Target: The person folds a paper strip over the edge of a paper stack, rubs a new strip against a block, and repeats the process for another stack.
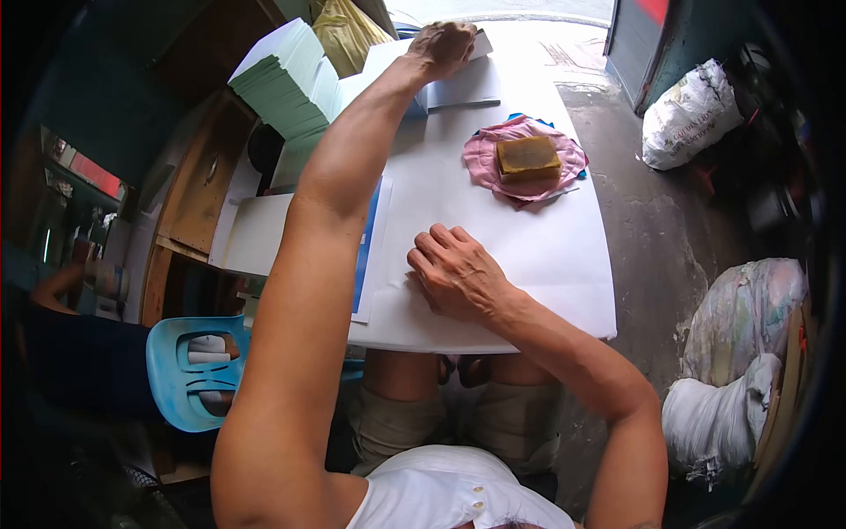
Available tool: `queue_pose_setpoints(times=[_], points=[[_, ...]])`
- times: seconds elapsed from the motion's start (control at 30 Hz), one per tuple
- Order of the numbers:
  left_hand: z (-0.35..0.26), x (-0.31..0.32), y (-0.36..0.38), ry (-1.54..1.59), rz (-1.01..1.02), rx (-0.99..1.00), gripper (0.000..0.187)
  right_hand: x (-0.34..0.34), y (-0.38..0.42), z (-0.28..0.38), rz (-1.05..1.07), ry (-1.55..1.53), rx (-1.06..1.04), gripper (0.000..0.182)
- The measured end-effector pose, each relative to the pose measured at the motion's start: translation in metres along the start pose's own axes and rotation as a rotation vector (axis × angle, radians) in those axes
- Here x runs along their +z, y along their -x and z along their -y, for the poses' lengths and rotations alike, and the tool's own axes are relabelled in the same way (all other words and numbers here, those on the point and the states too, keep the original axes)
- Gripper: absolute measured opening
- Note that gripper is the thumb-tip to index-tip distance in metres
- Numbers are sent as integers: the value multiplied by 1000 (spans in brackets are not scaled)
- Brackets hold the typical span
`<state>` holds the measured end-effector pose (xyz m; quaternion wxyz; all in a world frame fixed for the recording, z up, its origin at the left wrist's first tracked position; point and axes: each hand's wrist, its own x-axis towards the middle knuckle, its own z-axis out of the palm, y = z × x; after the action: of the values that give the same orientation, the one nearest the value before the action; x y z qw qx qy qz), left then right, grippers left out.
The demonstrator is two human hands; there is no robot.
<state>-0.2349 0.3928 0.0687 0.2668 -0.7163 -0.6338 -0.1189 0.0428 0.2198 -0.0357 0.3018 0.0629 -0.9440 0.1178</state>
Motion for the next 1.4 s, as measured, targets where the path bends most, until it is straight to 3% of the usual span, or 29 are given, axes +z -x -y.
queue_pose_setpoints(times=[0.1, 0.13, 0.17, 0.2, 0.23, 0.33, 0.37, 0.43, 0.5, 0.57, 0.6, 0.67, 0.7, 0.73, 0.77, 0.87, 0.93, 1.03, 1.1, 1.13, 1.3, 1.4], points=[[27, -54, -19, 5, -246, -82, 16, -8, -2, 2, 23, -52, 23, 19], [39, -78, -35, -52, -21, -213, 27, -10, -2, 2, 29, -48, 30, 19], [33, -111, -35, 71, -159, -264, 36, -11, -3, 2, 31, -57, 17, 20], [22, -155, -39, -97, -146, -283, 40, -11, -4, 3, 31, -62, 39, 20], [27, -176, -38, -88, -416, -95, 42, -9, -5, 4, 33, -76, 55, 21], [-3, -244, -17, -204, -679, -101, 34, -5, -7, 2, -27, -157, 87, 23], [-13, -266, 4, -262, -633, -63, 28, -7, -7, 0, -44, -203, 149, 25], [-38, -278, 25, -268, -638, 1, 22, -13, -5, -9, -49, -621, 527, 30], [-63, -269, 44, -188, -703, 47, 19, -25, 7, -20, -218, -1369, 840, 63], [-100, -263, 95, -23, -703, 121, 17, -47, 28, -42, -2, -2165, 498, 70], [-121, -258, 123, 81, -690, 167, 16, -64, 35, -30, -57, -2310, 588, 75], [-156, -246, 170, 236, -643, 231, 19, -60, 89, -37, -264, -2212, 591, 63], [-171, -240, 192, 221, -563, 219, 22, -64, 118, -47, -180, -1410, 552, 61], [-179, -226, 205, 406, -598, 270, 20, -69, 127, -51, -141, -1093, 555, 61], [-188, -220, 217, 370, -670, 266, 16, -75, 136, -54, -102, -774, 565, 61], [-192, -205, 243, 396, -622, 266, 9, -98, 103, -23, -146, -1255, 870, 62], [-184, -199, 251, 371, -640, 264, 7, -107, 103, -28, -202, -1286, 955, 63], [-178, -188, 270, 282, -216, -29, 11, -105, 125, -70, -289, -922, 851, 60], [-187, -175, 280, 212, -102, -84, 23, -89, 130, -73, -324, -816, 717, 61], [-195, -170, 280, 275, -97, -63, 24, -84, 133, -78, -288, -507, 601, 68], [-232, -142, 266, 531, 41, 29, 50, -73, 130, -70, -336, -572, 665, 60], [-234, -116, 253, 572, 18, 9, 58, -75, 125, -66, -329, -561, 697, 60]])
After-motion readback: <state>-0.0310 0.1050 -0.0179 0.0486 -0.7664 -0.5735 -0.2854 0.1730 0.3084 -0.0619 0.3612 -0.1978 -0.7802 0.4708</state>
